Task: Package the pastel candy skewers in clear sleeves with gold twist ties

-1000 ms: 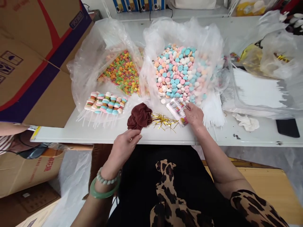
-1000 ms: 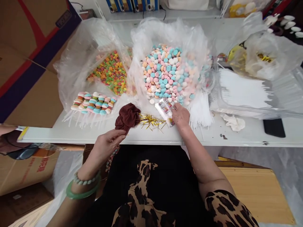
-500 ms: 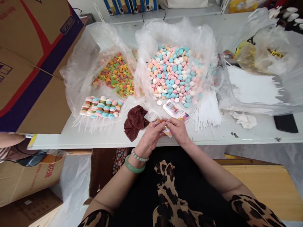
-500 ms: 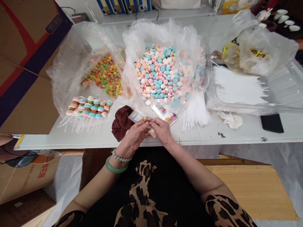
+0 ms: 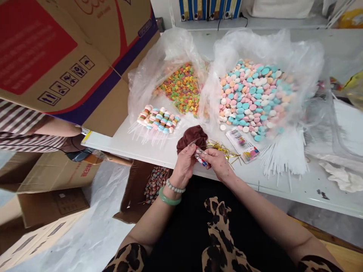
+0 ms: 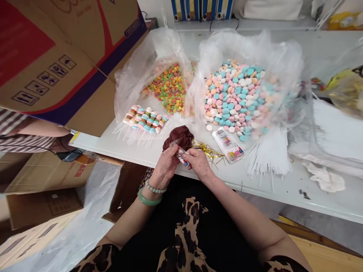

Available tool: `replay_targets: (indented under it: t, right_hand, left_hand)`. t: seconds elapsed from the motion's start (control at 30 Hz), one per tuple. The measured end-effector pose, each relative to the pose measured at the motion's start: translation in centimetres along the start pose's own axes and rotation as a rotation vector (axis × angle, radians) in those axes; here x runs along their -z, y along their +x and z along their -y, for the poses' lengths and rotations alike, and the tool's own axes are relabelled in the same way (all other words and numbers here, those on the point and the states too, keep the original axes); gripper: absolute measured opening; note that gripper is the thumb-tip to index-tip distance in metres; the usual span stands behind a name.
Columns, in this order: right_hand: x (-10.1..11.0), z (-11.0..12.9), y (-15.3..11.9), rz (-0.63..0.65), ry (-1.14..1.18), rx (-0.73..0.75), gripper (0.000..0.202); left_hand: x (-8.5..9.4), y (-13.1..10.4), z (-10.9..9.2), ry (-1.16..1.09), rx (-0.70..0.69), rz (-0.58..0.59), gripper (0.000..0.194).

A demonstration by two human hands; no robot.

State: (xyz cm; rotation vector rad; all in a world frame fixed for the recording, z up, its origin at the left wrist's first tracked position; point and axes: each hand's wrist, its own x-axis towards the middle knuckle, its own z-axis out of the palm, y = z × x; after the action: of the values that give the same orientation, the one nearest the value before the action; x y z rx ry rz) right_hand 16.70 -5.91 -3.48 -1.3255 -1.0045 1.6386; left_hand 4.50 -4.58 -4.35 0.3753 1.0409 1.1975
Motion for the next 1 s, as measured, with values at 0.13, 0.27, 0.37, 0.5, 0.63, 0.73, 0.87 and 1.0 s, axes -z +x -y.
replay_targets:
  t: [0.13,0.27,0.37,0.5,0.63,0.73,0.87,1.0]
  right_hand:
    - [-0.2,0.2,0.8,0.076,-0.372,0.038,0.029]
    - [-0.6,0.4,1.2,0.080,-0.591,0.090,0.025]
    - [-1.6,0.6,1.7,0.119,-0.483,0.074,0.020]
    - [-3.3,0.4,2.7,0.183,-0.266,0.037,0.018]
    - [-4.5,0.2,3.7,0.066,-0.213,-0.018,0.018]
    - [-5.0,0.8,4.2,0.031,-0.460,0.067,0.020]
    - [-5.9,2.4,5.2,0.130,-0.763,0.215,0.026]
    - [-7.8,3.3,7.5,0.136,-0.557,0.155,0.019]
  left_hand:
    - [1.4,0.1,-2.3,0.064,0.012,-0.043,0.033]
    - [2.7,0.4,-4.1,-0.009,0.006,-0.048,0.028]
    - [3.4,1.2,-4.8,-0.151,-0.031,-0.113,0.016]
    - [4.3,2.2,-5.8,-0.393,0.035,-0.255,0.015]
    - [5.3,1.7,-6.3,-0.339,0.050,-0.106,0.032]
    - [5.9,0.9,-6.1,-0.135,0.085,0.019,0.040]
    - [7.0,0.5,-6.1,-0.062,0.060,-0.054,0.029]
    - [9.1,0.9,-7.1,-0.154,0.032,-0.127,0.020]
